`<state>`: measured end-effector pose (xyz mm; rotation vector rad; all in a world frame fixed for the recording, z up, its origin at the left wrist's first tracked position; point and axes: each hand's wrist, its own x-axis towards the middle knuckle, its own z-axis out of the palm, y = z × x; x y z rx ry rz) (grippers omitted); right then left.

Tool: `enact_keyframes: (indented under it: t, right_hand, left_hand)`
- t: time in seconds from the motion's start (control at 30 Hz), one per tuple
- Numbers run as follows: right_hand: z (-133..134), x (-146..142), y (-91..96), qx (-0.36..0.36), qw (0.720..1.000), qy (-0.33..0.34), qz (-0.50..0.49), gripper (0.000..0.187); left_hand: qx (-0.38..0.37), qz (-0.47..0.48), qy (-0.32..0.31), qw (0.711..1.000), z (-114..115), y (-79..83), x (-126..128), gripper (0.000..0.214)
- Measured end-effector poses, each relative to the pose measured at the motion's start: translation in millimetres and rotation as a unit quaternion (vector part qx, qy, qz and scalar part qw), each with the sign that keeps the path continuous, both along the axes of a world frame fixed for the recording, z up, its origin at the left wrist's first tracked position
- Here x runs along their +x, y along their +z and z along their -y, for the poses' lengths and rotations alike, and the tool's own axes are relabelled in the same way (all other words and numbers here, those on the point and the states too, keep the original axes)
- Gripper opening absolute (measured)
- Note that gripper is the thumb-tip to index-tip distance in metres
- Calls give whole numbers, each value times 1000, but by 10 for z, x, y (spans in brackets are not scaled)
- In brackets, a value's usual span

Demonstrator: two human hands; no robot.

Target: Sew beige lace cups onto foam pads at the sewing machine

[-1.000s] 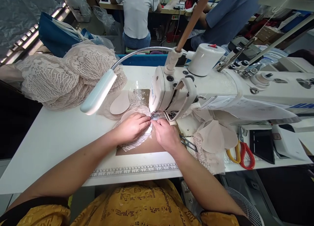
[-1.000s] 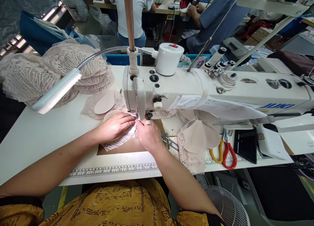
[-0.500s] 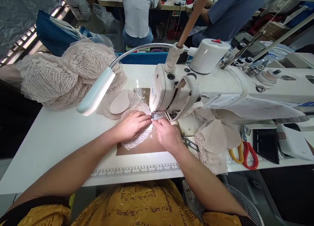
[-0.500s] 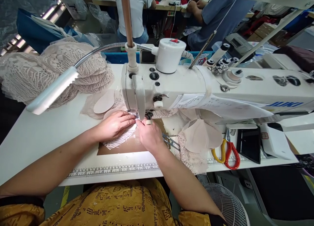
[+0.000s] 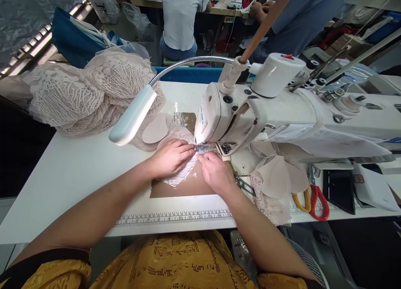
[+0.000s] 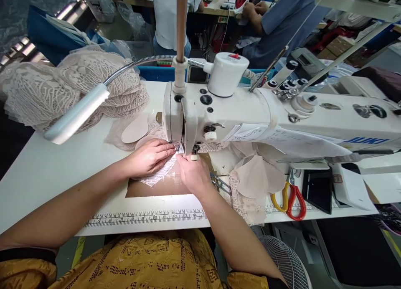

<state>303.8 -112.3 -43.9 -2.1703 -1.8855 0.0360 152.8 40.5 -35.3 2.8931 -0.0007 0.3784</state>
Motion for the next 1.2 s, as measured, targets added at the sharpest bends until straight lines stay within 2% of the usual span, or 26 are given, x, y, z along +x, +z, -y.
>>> enact_keyframes:
  t: [0.27,0.43,0.6,0.77,0.93,1.2]
  right_hand:
    - [-14,-1,12,-12,1000,0,3,40]
    - [14,34,8,21,999,34,6,41]
    - [38,52,-19,62,997,48,-4,38]
    - [42,54,-24,75,996,51,-26,37]
    - [47,56,-5,73,994,55,-54,36]
    - [63,44,17,63,995,62,-51,36]
  left_hand:
    - [18,-20,16,1000,-16,-22,-47,47]
    - [23,-34,25,999,-19,19,-95,48]
    - [-14,-23,1,1000,45,61,-129,41]
    - [-37,-15,40,998,103,32,-108,30]
    - [-88,0,37,995,69,18,-100,26]
    - [-115,-21,29,993,48,75,-122,28]
